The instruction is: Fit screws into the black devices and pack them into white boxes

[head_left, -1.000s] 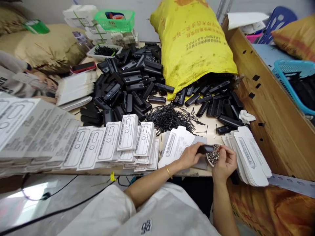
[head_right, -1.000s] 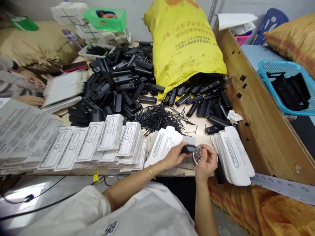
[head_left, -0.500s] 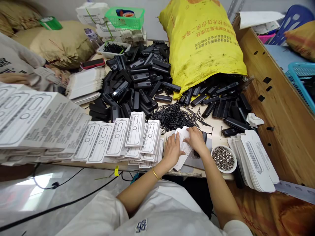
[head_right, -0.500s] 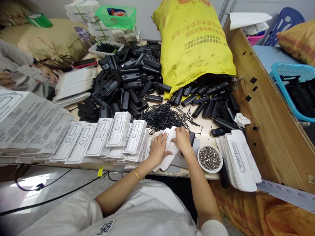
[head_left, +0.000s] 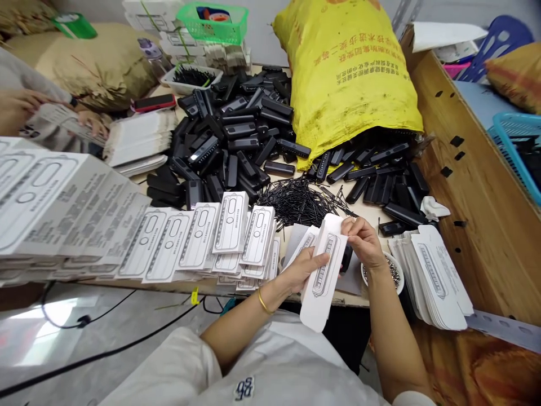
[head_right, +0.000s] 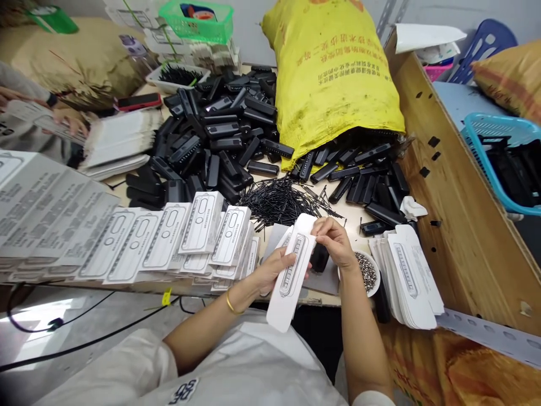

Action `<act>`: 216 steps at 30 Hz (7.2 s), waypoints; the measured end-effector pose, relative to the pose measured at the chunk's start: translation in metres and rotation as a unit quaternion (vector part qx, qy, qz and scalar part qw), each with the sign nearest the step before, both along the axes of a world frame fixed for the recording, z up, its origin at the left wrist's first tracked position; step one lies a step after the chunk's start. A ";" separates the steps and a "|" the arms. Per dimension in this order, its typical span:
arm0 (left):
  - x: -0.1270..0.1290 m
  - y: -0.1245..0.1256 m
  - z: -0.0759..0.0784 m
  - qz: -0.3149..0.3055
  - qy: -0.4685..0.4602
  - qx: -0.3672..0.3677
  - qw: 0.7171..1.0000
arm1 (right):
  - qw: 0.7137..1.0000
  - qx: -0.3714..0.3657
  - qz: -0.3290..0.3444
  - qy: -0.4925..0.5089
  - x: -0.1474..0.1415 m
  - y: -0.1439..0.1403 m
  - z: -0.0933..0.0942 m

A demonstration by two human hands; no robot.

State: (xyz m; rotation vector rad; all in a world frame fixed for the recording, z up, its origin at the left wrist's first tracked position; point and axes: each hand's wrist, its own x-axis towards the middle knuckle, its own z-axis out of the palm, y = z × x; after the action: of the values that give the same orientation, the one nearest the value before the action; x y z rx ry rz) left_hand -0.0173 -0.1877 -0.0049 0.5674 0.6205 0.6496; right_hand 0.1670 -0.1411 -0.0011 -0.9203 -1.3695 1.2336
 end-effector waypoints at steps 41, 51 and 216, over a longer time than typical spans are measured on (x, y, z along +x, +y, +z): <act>0.002 0.010 0.000 0.131 0.381 0.488 0.775 | 0.900 -0.110 -0.303 -0.295 -0.041 -0.058 -0.030; -0.011 0.017 0.023 -0.148 0.681 0.345 0.628 | 0.920 -0.095 -0.254 -0.282 -0.007 -0.061 -0.038; 0.031 0.007 -0.005 -0.146 0.702 0.436 0.543 | 0.869 -0.096 -0.237 -0.424 0.033 0.090 -0.051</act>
State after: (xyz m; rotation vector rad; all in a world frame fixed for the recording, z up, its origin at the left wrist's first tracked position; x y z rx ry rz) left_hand 0.0137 -0.1809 -0.0099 2.2058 1.6651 -0.0518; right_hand 0.2001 -0.0507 -0.0519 -1.9605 -1.5297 0.5767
